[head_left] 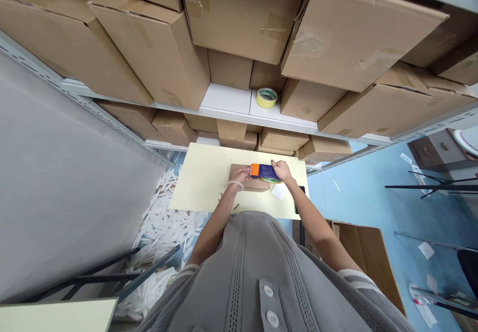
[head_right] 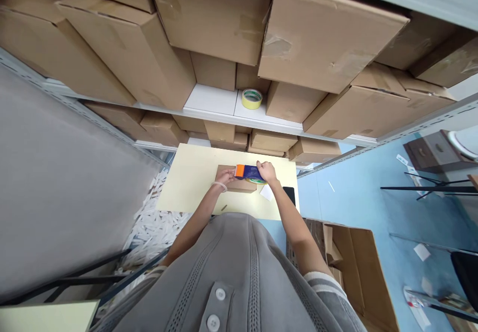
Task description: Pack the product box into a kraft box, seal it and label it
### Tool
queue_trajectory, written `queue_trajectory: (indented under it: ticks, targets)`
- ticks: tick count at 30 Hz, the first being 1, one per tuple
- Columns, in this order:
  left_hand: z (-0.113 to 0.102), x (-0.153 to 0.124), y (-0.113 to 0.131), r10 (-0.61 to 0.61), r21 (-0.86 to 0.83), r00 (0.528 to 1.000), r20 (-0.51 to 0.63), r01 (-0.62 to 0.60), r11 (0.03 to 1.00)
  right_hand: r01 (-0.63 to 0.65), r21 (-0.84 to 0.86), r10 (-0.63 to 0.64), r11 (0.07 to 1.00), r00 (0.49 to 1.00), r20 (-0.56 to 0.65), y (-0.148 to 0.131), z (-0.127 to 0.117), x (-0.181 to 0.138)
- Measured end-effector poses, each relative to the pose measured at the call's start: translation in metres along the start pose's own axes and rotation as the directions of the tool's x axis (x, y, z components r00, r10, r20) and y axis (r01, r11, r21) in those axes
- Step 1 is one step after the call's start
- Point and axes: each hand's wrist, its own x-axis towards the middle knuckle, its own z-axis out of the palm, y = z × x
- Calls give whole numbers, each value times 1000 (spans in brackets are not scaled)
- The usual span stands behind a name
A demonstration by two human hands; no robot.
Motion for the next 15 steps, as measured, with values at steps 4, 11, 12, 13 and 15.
queue_trajectory:
  ticks: [4, 11, 12, 13, 15]
  targets:
    - [-27, 0, 14, -6, -51, 998, -69, 2, 999, 15, -79, -14, 997, 1000, 6, -12, 4, -2]
    - [-108, -7, 21, 10, -97, 988, -156, -25, 995, 106, -202, -87, 974, 991, 98, -56, 17, -2]
    - [-115, -6, 18, 4, -93, 987, -163, -20, 995, 115, -226, -93, 967, 990, 106, -62, 18, -2]
    - [-118, -4, 13, 0, -85, 985, -171, -15, 996, 120, -248, -95, 961, 989, 111, -68, 20, -3]
    - [-119, 4, 2, -1, -56, 982, -191, -10, 998, 124, -286, -94, 950, 989, 115, -77, 22, -4]
